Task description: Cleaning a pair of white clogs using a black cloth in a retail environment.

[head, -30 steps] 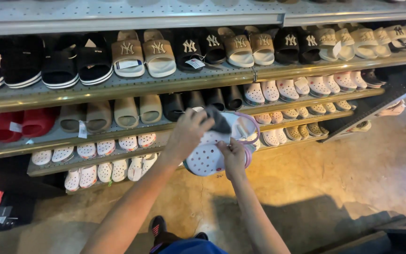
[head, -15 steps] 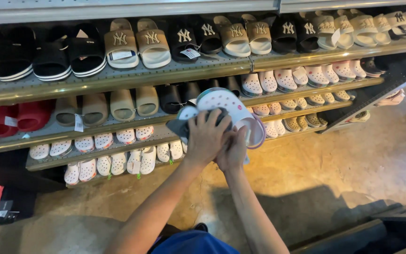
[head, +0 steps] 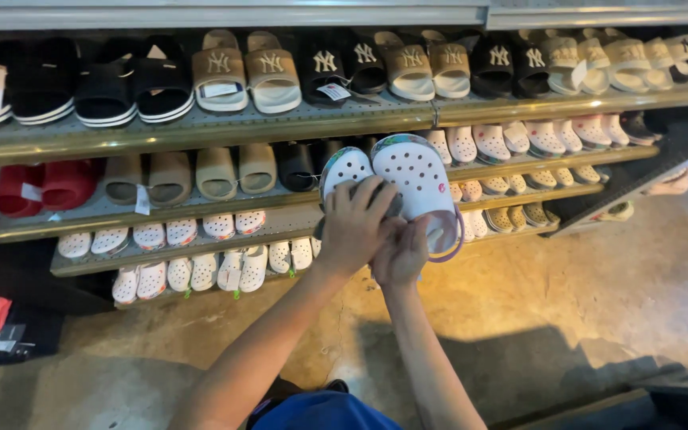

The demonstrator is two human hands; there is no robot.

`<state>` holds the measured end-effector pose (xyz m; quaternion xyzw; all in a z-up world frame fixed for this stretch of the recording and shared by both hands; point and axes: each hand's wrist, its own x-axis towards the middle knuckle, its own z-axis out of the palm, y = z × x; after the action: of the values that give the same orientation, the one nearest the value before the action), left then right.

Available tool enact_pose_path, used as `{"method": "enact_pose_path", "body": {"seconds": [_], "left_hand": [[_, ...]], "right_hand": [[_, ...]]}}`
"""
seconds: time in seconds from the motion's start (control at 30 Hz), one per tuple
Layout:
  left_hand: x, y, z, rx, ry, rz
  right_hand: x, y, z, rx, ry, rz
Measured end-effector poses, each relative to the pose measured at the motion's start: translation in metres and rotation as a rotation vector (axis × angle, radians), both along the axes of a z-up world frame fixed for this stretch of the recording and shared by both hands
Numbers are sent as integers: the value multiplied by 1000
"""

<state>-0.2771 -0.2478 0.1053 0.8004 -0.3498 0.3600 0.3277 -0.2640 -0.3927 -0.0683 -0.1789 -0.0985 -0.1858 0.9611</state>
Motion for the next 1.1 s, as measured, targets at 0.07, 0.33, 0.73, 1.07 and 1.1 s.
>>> {"method": "enact_pose_path", "body": {"seconds": [0.07, 0.33, 0.73, 1.07, 1.1], "left_hand": [[-5, 5, -20, 24, 3, 12], [19, 10, -11, -33, 167, -71], [27, 10, 2, -25, 40, -5], [34, 19, -24, -100, 105, -91], [38, 21, -10, -142, 107, -45]], "right_hand": [[-16, 11, 51, -24, 76, -26], [-19, 14, 44, -127, 99, 7], [-24, 22, 95, -106, 248, -52], [-12, -2, 81, -13, 54, 85], [-10, -1, 78, -4, 100, 45]]}}
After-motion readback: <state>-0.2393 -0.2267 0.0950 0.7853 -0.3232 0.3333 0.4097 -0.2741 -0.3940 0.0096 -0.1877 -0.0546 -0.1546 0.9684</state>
